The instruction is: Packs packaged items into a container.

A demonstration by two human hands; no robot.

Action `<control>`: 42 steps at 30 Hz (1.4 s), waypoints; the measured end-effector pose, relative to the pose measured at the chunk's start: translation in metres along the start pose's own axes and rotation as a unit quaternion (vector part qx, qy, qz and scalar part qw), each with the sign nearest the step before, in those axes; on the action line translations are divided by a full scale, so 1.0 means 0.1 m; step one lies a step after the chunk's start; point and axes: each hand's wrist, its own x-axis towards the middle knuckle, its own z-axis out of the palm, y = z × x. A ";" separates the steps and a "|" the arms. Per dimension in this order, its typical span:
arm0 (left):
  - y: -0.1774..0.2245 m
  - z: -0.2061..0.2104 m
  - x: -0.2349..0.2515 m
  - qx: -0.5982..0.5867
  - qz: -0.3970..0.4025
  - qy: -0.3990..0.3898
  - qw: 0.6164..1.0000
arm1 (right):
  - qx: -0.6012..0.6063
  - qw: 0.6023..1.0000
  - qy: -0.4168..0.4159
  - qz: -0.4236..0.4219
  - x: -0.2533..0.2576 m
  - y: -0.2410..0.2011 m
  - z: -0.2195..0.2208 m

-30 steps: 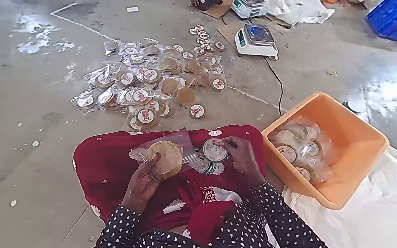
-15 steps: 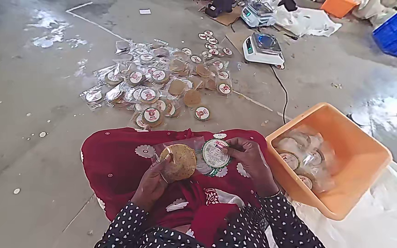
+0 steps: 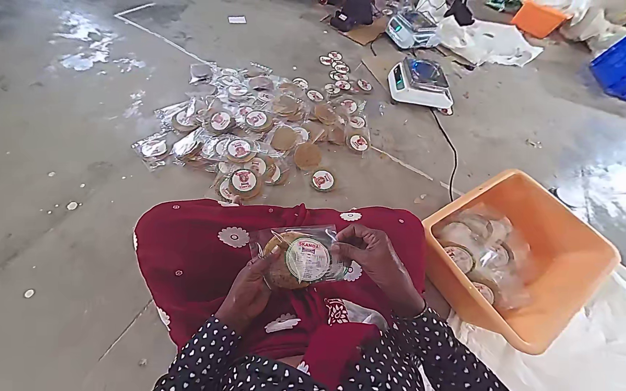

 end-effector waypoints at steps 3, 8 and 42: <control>-0.02 0.01 0.01 0.003 -0.007 -0.009 1.000 | -0.045 0.999 -0.024 -0.006 -0.02 0.04 -0.02; -0.01 0.09 0.00 -0.002 -0.022 0.006 1.000 | -0.201 0.971 -0.092 -0.094 -0.07 0.03 -0.01; -0.12 0.19 0.17 0.108 -0.021 -0.149 0.983 | -0.257 0.841 0.390 -0.273 -0.43 -0.30 -1.39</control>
